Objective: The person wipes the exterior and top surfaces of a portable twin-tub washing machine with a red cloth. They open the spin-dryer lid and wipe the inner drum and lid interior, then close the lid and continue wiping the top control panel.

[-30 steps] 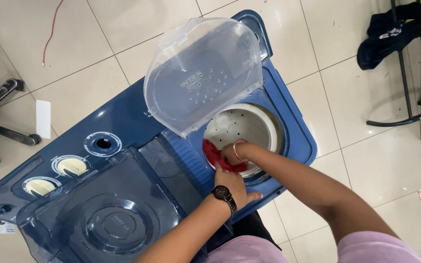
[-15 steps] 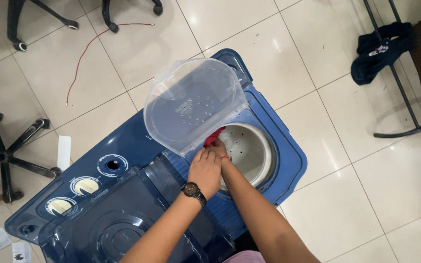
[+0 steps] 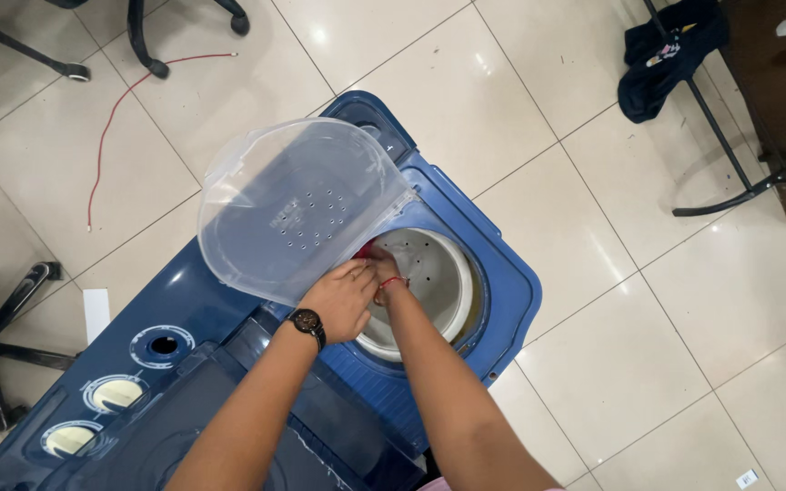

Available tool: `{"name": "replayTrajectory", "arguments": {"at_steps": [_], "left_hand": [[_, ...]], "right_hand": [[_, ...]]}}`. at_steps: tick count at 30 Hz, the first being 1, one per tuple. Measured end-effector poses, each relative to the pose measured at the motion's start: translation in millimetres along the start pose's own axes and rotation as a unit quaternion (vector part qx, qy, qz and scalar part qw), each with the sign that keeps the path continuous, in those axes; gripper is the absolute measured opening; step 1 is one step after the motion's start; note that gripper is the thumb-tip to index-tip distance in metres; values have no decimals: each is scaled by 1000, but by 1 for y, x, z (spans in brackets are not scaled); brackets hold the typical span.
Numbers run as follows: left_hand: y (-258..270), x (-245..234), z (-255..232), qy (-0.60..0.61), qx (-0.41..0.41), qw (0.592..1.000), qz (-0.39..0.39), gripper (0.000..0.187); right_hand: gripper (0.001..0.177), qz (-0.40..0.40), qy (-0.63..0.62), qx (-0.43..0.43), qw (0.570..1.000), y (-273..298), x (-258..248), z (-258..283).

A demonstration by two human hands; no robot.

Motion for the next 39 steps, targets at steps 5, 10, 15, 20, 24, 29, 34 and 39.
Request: {"name": "replayTrajectory", "arguments": {"at_steps": [5, 10, 15, 20, 24, 29, 34, 39], "left_hand": [[-10, 5, 5, 30, -11, 994, 105, 36], [-16, 11, 10, 69, -2, 993, 95, 32], [-18, 14, 16, 87, 0, 993, 78, 30], [-22, 22, 23, 105, 2, 990, 96, 29], [-25, 33, 28, 102, -12, 987, 121, 31], [-25, 41, 29, 108, -3, 978, 181, 34], [-24, 43, 29, 95, -6, 986, 137, 34], [-24, 44, 30, 89, -5, 988, 123, 33]], "right_hand": [[38, -86, -181, -40, 979, -21, 2, -16], [34, 4, 316, 108, 943, -35, -18, -65], [33, -155, 575, 232, 769, -23, -105, -46], [32, -310, 339, 23, 888, -92, -132, 32], [31, -325, 311, 28, 893, -107, -144, 7], [29, -93, 498, 68, 859, -131, -71, -67], [28, -213, 347, -36, 913, -176, -101, -11], [27, -320, 307, -21, 896, -163, -141, 0]]}}
Point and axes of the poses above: each hand's wrist, its own y-axis away from the middle knuckle, its own x-axis out of the palm, z = x × y, the point moved 6 cm from there along -y, towards the middle knuckle, and after that the axes turned 8 degrees about z, right-handed, at the moved point
